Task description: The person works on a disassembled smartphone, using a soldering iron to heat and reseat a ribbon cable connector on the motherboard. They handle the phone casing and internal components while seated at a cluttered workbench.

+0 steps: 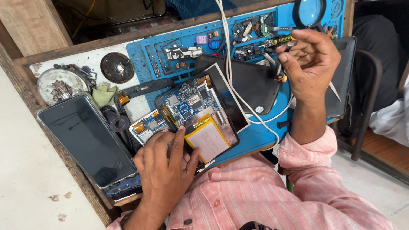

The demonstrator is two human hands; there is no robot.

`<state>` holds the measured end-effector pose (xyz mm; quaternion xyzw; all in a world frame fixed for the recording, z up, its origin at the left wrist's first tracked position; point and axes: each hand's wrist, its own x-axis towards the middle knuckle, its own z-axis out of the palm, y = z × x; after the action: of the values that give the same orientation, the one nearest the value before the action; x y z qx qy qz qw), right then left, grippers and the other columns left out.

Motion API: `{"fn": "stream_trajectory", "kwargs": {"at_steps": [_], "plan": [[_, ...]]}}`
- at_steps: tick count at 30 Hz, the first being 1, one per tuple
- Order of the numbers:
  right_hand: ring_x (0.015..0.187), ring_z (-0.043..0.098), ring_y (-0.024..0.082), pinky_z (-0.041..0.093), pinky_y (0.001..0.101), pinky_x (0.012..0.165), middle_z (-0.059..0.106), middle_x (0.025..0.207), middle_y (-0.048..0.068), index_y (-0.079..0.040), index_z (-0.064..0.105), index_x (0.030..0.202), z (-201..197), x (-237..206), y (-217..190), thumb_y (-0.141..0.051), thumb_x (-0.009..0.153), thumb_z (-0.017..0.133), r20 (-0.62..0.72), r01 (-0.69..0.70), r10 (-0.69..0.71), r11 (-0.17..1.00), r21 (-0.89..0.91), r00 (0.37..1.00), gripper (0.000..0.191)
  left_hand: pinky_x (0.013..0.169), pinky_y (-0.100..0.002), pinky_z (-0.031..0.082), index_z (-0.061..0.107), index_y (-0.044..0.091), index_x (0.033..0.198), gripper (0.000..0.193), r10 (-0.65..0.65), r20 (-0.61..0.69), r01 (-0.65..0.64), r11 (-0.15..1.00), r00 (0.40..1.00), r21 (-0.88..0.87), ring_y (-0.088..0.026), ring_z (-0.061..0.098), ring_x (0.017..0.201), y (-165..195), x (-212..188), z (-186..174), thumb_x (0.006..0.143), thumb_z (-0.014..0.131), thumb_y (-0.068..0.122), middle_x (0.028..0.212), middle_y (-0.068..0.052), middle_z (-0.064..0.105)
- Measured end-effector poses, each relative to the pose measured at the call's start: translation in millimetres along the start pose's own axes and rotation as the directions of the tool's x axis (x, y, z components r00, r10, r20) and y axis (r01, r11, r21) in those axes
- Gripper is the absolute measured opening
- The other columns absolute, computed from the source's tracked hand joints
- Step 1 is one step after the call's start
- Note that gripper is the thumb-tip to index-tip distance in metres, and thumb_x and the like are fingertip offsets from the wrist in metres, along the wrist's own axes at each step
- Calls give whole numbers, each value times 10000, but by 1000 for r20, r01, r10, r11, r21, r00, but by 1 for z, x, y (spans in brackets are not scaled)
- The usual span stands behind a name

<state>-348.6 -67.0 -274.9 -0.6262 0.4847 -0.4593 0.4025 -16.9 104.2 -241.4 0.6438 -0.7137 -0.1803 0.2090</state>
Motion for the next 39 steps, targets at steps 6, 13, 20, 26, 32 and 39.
{"fn": "stream_trajectory", "kwargs": {"at_steps": [6, 13, 20, 26, 32, 39], "plan": [[983, 744, 137, 583, 199, 835, 748, 1064, 122, 22, 605, 1330, -1, -1, 0, 122, 1082, 756, 4, -9, 9, 1000, -10, 1000, 307, 972, -454, 335, 664, 33, 1330, 601, -3, 44, 5, 1000, 999, -26, -278, 551, 1210, -2, -3, 0, 867, 789, 396, 1208, -95, 582], [1014, 764, 174, 619, 256, 919, 742, 1062, 108, 32, 633, 1245, -3, 0, 1, 93, 1105, 742, -5, -32, 32, 999, 22, 999, 187, 966, -448, 331, 669, 35, 1326, 592, -5, 42, 6, 999, 999, -33, -270, 551, 1207, -1, -3, 0, 873, 793, 396, 1214, -91, 583], [997, 758, 168, 617, 260, 925, 730, 1085, 112, 27, 625, 1223, -8, -1, 5, 73, 1119, 740, 7, -37, 37, 993, 109, 999, 163, 971, -451, 341, 663, 43, 1333, 583, 0, 34, 1, 999, 999, -43, -279, 550, 1222, 0, -2, -1, 882, 794, 389, 1231, -94, 581], [1006, 746, 171, 612, 263, 926, 731, 1096, 143, 17, 613, 1170, -9, -2, 5, 101, 1131, 721, 7, -34, 33, 994, 100, 999, 143, 965, -458, 348, 654, 44, 1343, 584, 1, 31, 0, 999, 1000, -47, -284, 547, 1227, 0, -3, -1, 884, 792, 379, 1238, -95, 574], [923, 699, 150, 622, 285, 893, 700, 1128, 167, 37, 630, 1134, -6, 2, 5, 123, 1085, 718, 4, -21, 21, 990, 139, 1000, 133, 957, -463, 345, 647, 33, 1334, 593, 7, 35, -5, 999, 999, -54, -293, 547, 1219, 0, -2, 0, 872, 783, 378, 1229, -104, 573], [926, 696, 152, 632, 299, 881, 689, 1109, 162, 52, 644, 1095, -7, 5, 4, 90, 1084, 728, 27, -24, 19, 977, 213, 999, 93, 979, -478, 360, 646, 39, 1331, 575, 16, 7, -15, 998, 1000, -60, -304, 542, 1221, 2, 0, 0, 867, 785, 350, 1237, -107, 572]]}}
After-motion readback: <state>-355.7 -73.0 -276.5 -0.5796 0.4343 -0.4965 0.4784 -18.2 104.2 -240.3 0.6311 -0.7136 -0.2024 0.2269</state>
